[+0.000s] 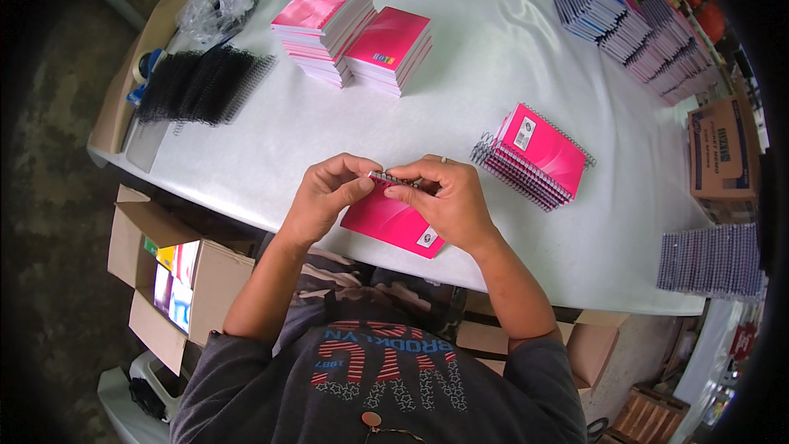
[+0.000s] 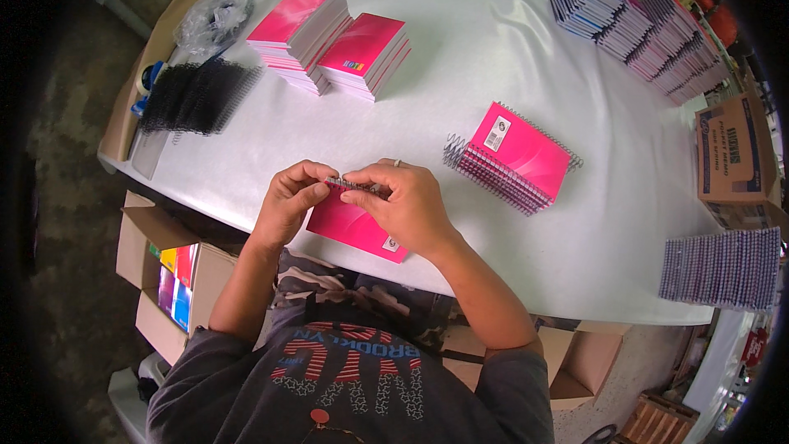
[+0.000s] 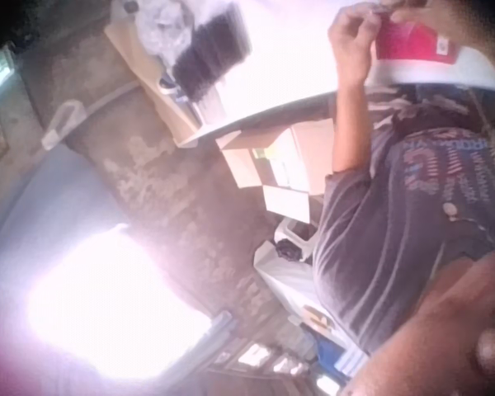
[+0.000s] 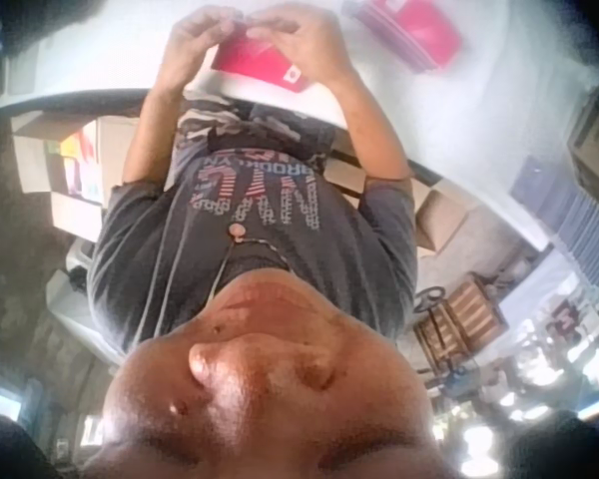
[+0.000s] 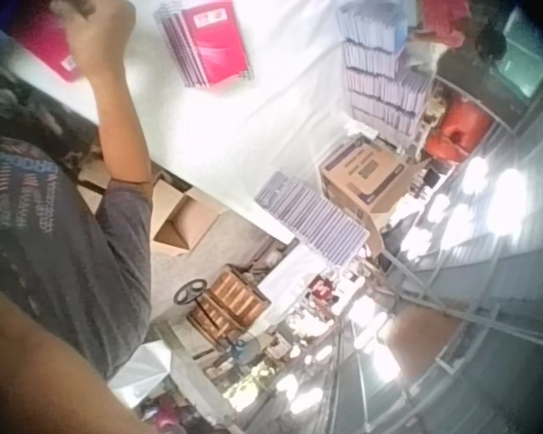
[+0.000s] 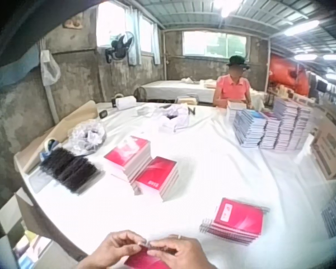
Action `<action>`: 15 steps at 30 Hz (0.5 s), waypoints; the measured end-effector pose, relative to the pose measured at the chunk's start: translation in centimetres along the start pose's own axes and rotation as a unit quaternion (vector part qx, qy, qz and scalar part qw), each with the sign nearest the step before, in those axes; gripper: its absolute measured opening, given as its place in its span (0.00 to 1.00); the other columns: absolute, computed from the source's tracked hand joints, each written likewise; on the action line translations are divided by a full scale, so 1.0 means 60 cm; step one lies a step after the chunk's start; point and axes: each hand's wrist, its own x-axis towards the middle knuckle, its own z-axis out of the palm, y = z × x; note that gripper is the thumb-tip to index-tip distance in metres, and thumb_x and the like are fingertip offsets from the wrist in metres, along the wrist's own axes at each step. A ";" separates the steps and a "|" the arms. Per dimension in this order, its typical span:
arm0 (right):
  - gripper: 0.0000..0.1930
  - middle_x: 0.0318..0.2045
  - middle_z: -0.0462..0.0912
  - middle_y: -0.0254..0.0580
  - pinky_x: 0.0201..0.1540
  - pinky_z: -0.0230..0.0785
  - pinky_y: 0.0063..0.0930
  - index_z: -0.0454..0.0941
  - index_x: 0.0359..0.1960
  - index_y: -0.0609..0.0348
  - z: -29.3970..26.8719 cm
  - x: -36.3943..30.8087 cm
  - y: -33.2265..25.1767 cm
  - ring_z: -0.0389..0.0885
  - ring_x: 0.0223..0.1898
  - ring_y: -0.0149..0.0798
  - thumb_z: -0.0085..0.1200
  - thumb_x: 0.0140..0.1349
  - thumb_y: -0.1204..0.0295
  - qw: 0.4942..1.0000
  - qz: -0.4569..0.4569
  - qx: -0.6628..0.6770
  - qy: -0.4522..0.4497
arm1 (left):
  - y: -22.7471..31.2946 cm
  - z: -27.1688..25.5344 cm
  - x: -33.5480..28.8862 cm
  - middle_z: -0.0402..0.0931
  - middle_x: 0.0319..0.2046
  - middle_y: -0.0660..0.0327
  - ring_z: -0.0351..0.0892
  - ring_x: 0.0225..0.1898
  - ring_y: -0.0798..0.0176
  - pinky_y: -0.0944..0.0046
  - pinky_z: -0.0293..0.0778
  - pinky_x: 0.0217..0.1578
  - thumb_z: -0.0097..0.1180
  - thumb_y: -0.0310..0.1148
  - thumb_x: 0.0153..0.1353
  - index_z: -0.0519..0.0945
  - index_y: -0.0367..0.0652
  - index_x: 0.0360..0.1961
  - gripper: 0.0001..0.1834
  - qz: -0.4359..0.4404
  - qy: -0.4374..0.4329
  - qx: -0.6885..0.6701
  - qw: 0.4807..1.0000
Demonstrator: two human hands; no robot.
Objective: The person inserts plastic spiral coils into the pre-punched holes of small pink notebook covers and pages by hand, then crimps the ends of the coils to secure them.
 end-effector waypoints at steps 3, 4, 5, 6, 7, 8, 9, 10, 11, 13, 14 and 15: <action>0.11 0.25 0.80 0.39 0.25 0.66 0.24 0.81 0.34 0.61 0.004 -0.002 0.002 0.74 0.20 0.30 0.65 0.48 0.73 1.000 -0.013 0.006 -0.001 | 0.015 -0.004 0.004 0.77 0.32 0.64 0.73 0.34 0.74 0.73 0.69 0.38 0.54 0.22 0.56 0.76 0.38 0.34 0.04 -0.007 -0.040 0.008 0.999; 0.11 0.25 0.80 0.39 0.25 0.66 0.24 0.81 0.34 0.61 0.005 -0.003 0.001 0.74 0.20 0.30 0.65 0.48 0.73 1.000 -0.013 0.007 -0.002 | 0.018 -0.006 0.005 0.76 0.31 0.65 0.72 0.33 0.75 0.74 0.69 0.36 0.54 0.21 0.56 0.76 0.38 0.32 0.02 -0.009 -0.066 0.000 0.998; 0.11 0.25 0.80 0.39 0.26 0.66 0.24 0.81 0.34 0.60 0.005 -0.004 -0.003 0.75 0.21 0.30 0.66 0.47 0.73 1.000 0.001 -0.004 -0.011 | 0.018 -0.010 0.006 0.76 0.31 0.65 0.72 0.33 0.75 0.74 0.69 0.36 0.54 0.21 0.56 0.76 0.38 0.32 0.02 -0.009 -0.065 0.000 0.998; 0.12 0.26 0.80 0.39 0.26 0.66 0.24 0.81 0.34 0.59 0.007 -0.005 -0.005 0.75 0.21 0.30 0.66 0.47 0.74 1.000 0.014 -0.015 -0.021 | 0.017 -0.014 0.006 0.75 0.30 0.65 0.72 0.33 0.75 0.74 0.68 0.35 0.55 0.20 0.55 0.75 0.38 0.30 0.03 -0.006 -0.072 0.022 0.997; 0.12 0.26 0.80 0.39 0.26 0.66 0.24 0.81 0.34 0.59 0.010 -0.005 -0.005 0.75 0.21 0.30 0.66 0.47 0.74 1.000 0.014 -0.013 -0.023 | 0.015 -0.018 0.005 0.75 0.29 0.65 0.72 0.32 0.75 0.74 0.68 0.35 0.56 0.20 0.54 0.74 0.39 0.29 0.04 -0.002 -0.080 0.043 0.996; 0.11 0.26 0.80 0.39 0.26 0.67 0.24 0.81 0.34 0.59 0.013 -0.005 -0.005 0.75 0.22 0.31 0.66 0.47 0.74 0.999 -0.017 -0.024 -0.018 | 0.013 -0.023 0.005 0.75 0.29 0.65 0.72 0.32 0.75 0.74 0.68 0.35 0.56 0.20 0.54 0.74 0.39 0.29 0.04 -0.003 -0.078 0.044 0.996; 0.11 0.26 0.80 0.39 0.27 0.67 0.24 0.81 0.34 0.59 0.013 -0.006 -0.005 0.76 0.22 0.31 0.66 0.47 0.74 0.998 -0.046 -0.035 -0.013 | 0.011 -0.026 0.006 0.75 0.29 0.65 0.72 0.32 0.75 0.74 0.68 0.34 0.57 0.20 0.53 0.73 0.39 0.29 0.05 0.004 -0.079 0.065 0.995; 0.11 0.26 0.80 0.39 0.27 0.67 0.24 0.81 0.34 0.59 0.013 -0.007 -0.005 0.76 0.22 0.31 0.66 0.47 0.74 0.998 -0.046 -0.034 -0.013 | 0.010 -0.026 0.006 0.74 0.29 0.65 0.72 0.32 0.76 0.74 0.68 0.34 0.57 0.20 0.52 0.73 0.40 0.29 0.06 0.011 -0.080 0.086 0.993; 0.11 0.26 0.80 0.40 0.27 0.67 0.24 0.81 0.34 0.59 0.012 -0.007 -0.006 0.76 0.23 0.32 0.66 0.47 0.73 0.997 -0.057 -0.058 -0.015 | 0.012 -0.025 0.004 0.74 0.29 0.65 0.72 0.32 0.76 0.74 0.68 0.34 0.57 0.20 0.52 0.73 0.40 0.29 0.06 0.009 -0.082 0.087 0.993; 0.11 0.27 0.80 0.40 0.28 0.68 0.23 0.81 0.34 0.60 -0.001 -0.005 -0.009 0.77 0.24 0.32 0.65 0.48 0.73 0.994 -0.066 -0.088 -0.007 | 0.023 -0.010 0.010 0.76 0.30 0.63 0.73 0.32 0.74 0.73 0.69 0.35 0.59 0.24 0.53 0.74 0.37 0.34 0.08 -0.021 -0.069 0.066 0.995; 0.11 0.26 0.80 0.39 0.28 0.68 0.24 0.81 0.35 0.59 -0.010 -0.005 -0.015 0.77 0.24 0.32 0.65 0.48 0.73 0.998 -0.036 -0.055 0.005 | 0.030 -0.002 0.010 0.76 0.30 0.63 0.73 0.32 0.74 0.73 0.69 0.35 0.59 0.24 0.53 0.74 0.37 0.34 0.08 -0.022 -0.078 0.066 0.995; 0.12 0.26 0.80 0.39 0.28 0.68 0.24 0.81 0.35 0.59 -0.020 -0.005 -0.018 0.77 0.25 0.32 0.65 0.48 0.72 0.999 -0.005 -0.024 0.021 | 0.037 0.006 0.007 0.77 0.31 0.62 0.74 0.32 0.73 0.72 0.70 0.35 0.60 0.26 0.54 0.75 0.35 0.37 0.11 0.009 -0.073 0.131 0.989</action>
